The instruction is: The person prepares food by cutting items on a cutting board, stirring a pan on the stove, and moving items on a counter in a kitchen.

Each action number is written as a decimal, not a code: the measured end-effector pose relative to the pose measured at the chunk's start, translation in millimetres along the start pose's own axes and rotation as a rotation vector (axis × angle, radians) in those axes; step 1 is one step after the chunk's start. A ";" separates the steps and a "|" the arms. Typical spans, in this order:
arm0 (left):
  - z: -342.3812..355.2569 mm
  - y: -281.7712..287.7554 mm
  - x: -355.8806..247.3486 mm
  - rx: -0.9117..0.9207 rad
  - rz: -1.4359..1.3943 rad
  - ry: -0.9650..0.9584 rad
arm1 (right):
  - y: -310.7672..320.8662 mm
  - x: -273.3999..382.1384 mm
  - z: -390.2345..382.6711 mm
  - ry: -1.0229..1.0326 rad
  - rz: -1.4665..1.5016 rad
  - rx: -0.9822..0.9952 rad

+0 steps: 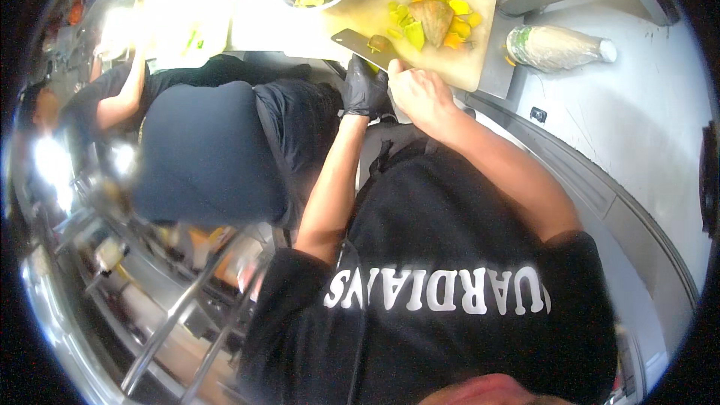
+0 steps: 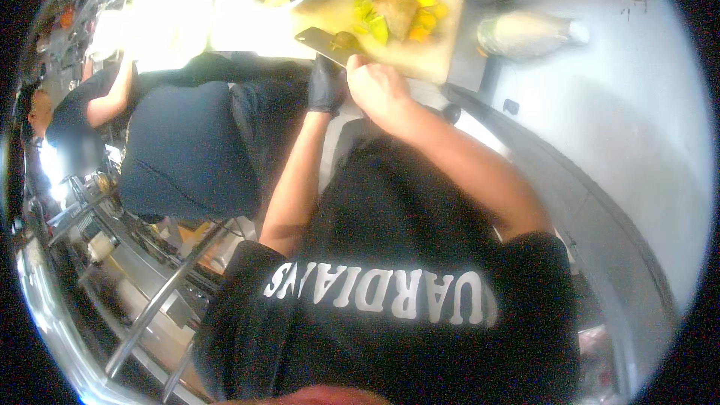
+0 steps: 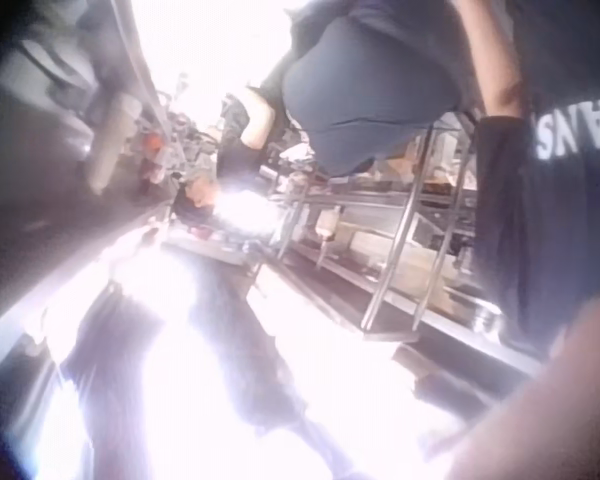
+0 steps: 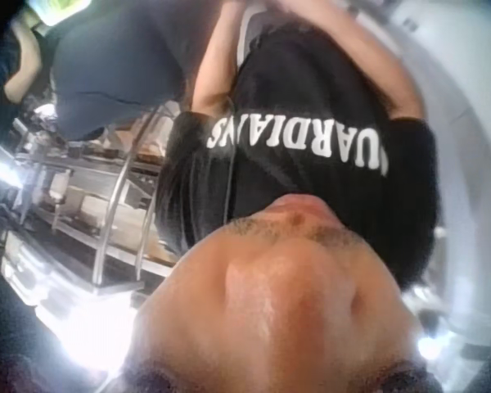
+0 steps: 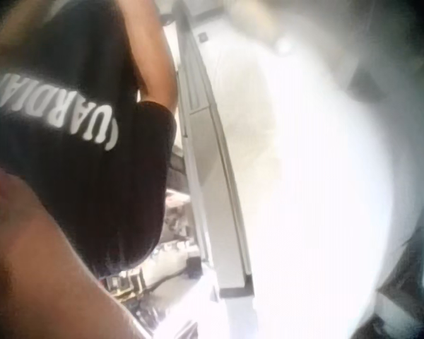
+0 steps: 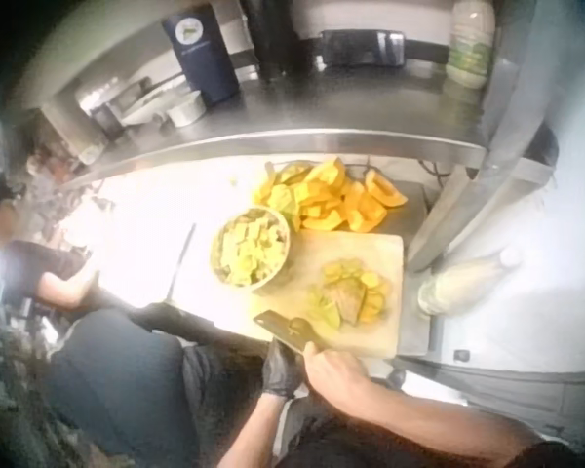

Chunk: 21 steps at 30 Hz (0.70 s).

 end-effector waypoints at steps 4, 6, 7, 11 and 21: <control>4.2 10.1 1.3 0.084 0.114 0.003 | -2.1 3.8 -15.4 -0.007 -0.171 0.038; 7.5 15.5 -6.9 0.105 0.102 -0.004 | -4.8 1.9 -18.6 -0.040 -0.246 0.004; 10.1 16.5 -21.1 0.133 0.097 -0.017 | -3.5 -1.9 -21.4 -0.080 -0.314 -0.035; 4.8 20.1 -14.9 0.159 0.166 0.172 | -10.7 -14.4 -0.5 -0.075 -0.149 -0.030; 8.6 19.3 -6.9 0.199 0.146 0.091 | 0.1 -47.6 12.1 0.206 0.289 -0.130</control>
Point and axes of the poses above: each hand's wrist, its own z-axis towards the middle knuckle, its own y-axis out of the back of the hand, x = y × z, the point moved 8 cm from there along z, towards the middle knuckle, and after that the axes turned 10 degrees about x, right-handed, at the moved point
